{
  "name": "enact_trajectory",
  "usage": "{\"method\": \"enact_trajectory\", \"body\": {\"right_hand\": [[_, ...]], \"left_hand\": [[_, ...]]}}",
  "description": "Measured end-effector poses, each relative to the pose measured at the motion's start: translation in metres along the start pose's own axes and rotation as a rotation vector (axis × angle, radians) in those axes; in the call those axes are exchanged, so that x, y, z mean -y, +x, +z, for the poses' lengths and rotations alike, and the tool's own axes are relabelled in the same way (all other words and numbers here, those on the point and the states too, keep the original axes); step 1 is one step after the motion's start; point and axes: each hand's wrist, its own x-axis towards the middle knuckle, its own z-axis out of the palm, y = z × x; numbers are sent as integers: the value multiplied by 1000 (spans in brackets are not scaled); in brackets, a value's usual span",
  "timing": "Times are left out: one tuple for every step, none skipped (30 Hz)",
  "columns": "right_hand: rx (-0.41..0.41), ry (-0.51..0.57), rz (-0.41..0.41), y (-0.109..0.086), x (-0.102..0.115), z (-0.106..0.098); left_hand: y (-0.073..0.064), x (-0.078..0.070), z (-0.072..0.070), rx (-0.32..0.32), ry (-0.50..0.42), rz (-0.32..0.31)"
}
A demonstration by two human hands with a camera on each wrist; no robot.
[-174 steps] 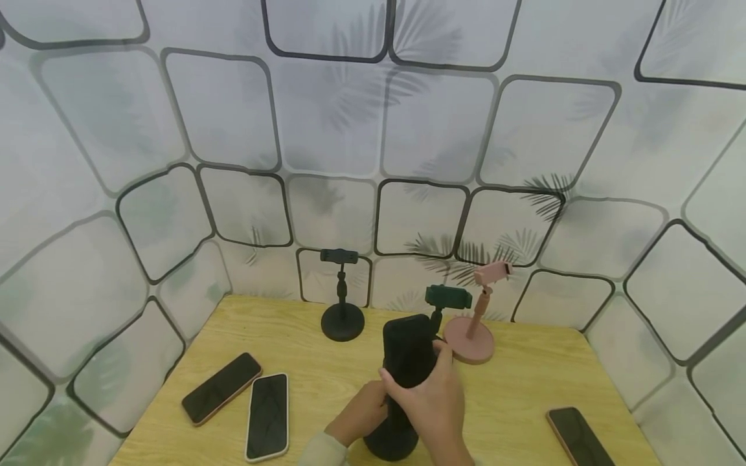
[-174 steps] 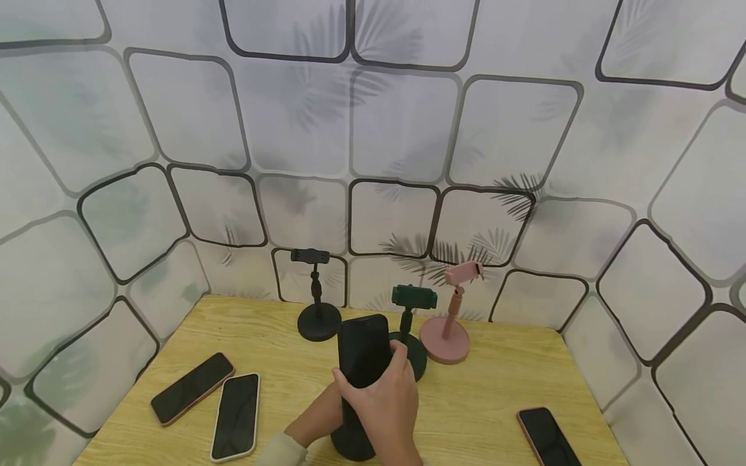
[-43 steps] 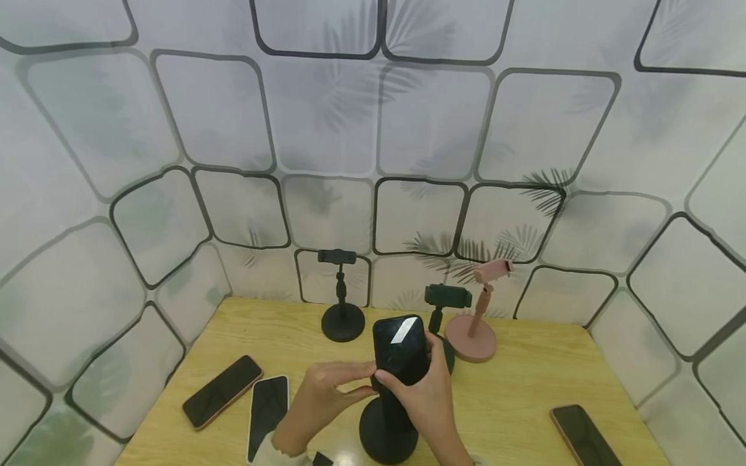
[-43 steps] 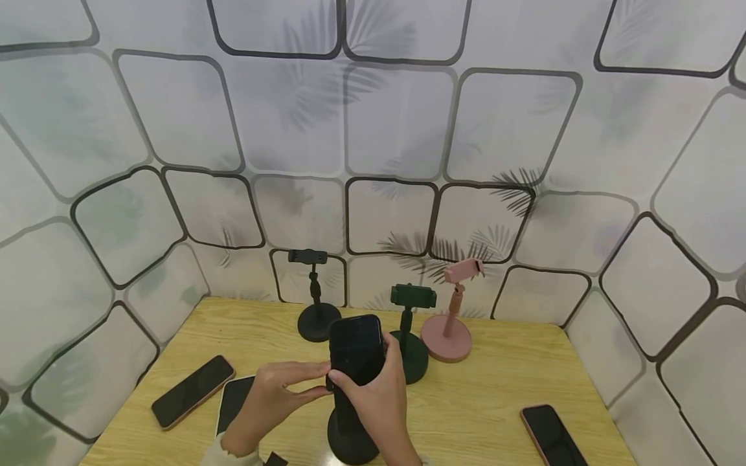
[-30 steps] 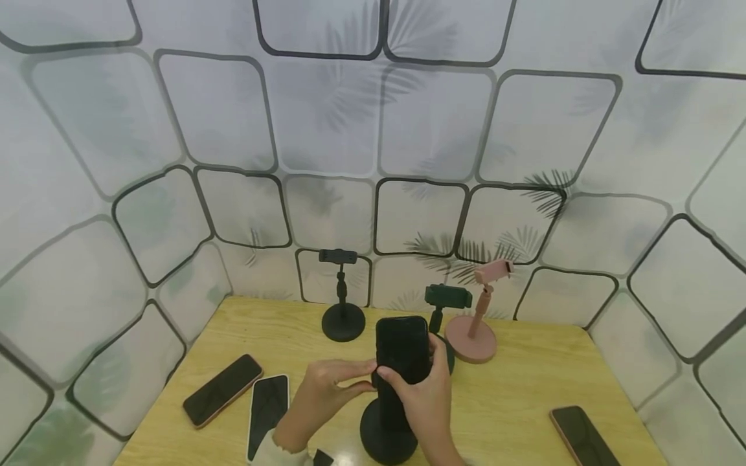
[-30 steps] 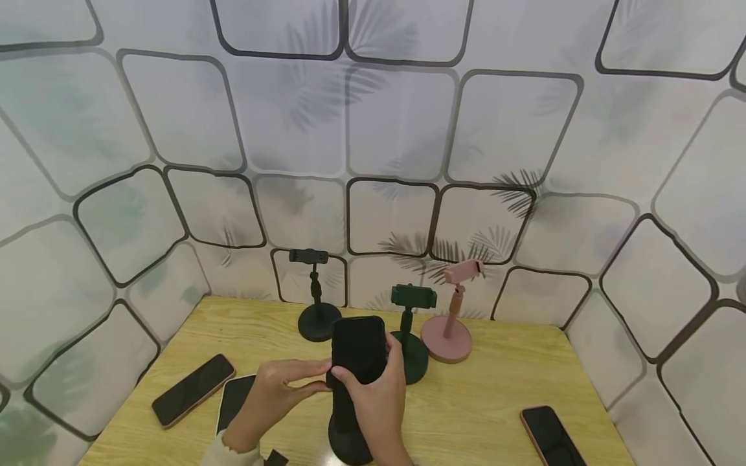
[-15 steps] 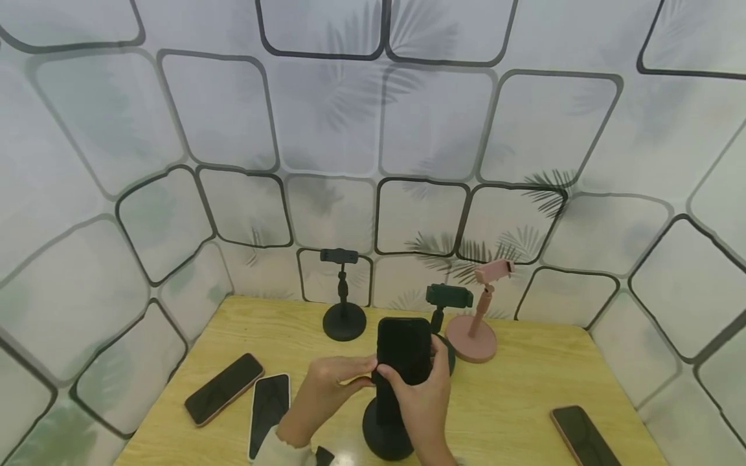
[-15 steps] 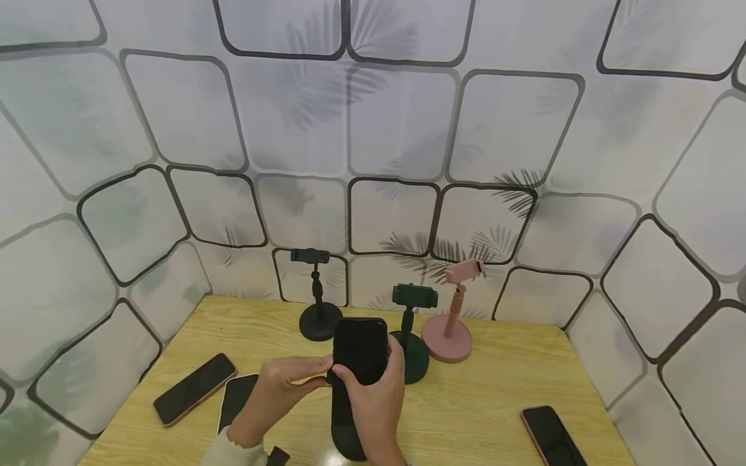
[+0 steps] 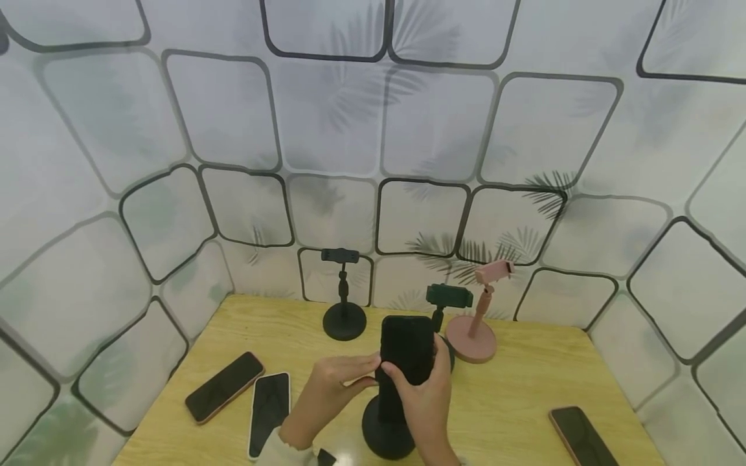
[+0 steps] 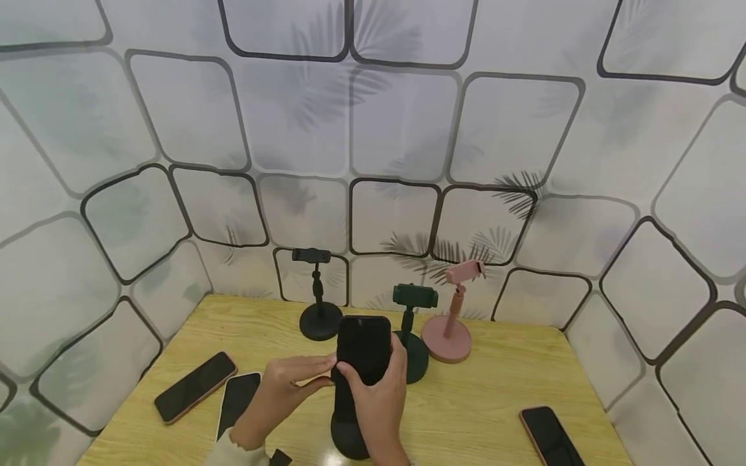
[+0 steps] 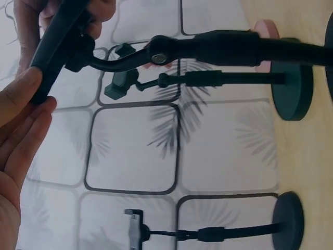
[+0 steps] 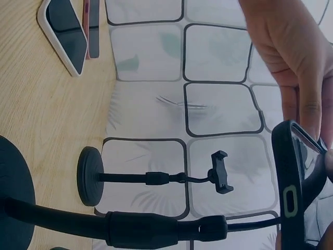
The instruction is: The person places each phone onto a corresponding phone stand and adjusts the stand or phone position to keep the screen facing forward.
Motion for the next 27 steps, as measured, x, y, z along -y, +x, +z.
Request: {"method": "enact_trajectory", "body": {"right_hand": [[5, 1, 6, 0, 0, -1], [8, 0, 12, 0, 0, -1], [11, 2, 18, 0, -1, -1], [15, 3, 24, 0, -1, -2], [20, -1, 29, 0, -1, -2], [25, -7, 33, 0, -1, -2], [32, -18, 35, 0, -1, -3], [37, -31, 34, 0, -1, -4], [43, -43, 32, 0, -1, -4], [49, -57, 28, 0, -2, -5], [55, -68, 18, 0, -3, -6], [64, -81, 7, 0, -3, -7], [73, -88, -6, 0, -4, -8], [84, -94, -21, 0, -6, -10], [99, -100, -34, 1, -7, -11], [118, -103, -47, 1, -9, -14], [139, -109, -58, 2, -11, -16], [163, -112, -65, 2, -13, -19], [188, -115, -73, 2, -15, -23], [207, -122, -85, 2, -17, -27], [218, -132, -99, 3, -19, -30], [225, -135, -114, 3, -21, -34], [225, -141, -141, 3, -24, -38], [217, -139, -180, 3, -26, -42], [201, -133, -235, 3, -29, -46], [177, -127, -294, 4, -32, -50], [159, -115, -341, 5, -35, -53]], "left_hand": [[-2, 1, 2, -12, -32, -15], [-4, 2, 4, -26, -60, -28], [-6, 3, 6, -40, -86, -44], [-8, 4, 8, -51, -112, -64], [-10, 6, 10, -63, -122, -74], [-13, 7, 11, -70, -122, -90], [-15, 8, 13, -72, -122, -118], [-17, 9, 15, -72, -118, -150], [-20, 10, 17, -65, -114, -185], [-22, 11, 19, -54, -108, -206], [-25, 12, 22, -36, -112, -241], [-27, 12, 25, -12, -122, -284], [-29, 12, 28, 13, -145, -328], [-32, 13, 32, 40, -167, -364], [-33, 13, 37, 69, -194, -396], [-35, 13, 41, 95, -226, -429], [-36, 13, 46, 119, -263, -468], [-37, 13, 50, 136, -297, -484], [-38, 14, 54, 149, -325, -488], [-39, 14, 58, 161, -353, -501], [-40, 14, 62, 170, -376, -512], [-40, 14, 65, 181, -405, -536], [-41, 14, 68, 190, -424, -550], [-41, 13, 70, 198, -438, -574], [-41, 12, 73, 206, -438, -605], [-41, 12, 75, 213, -444, -642], [-41, 11, 78, 219, -428, -665]]}}
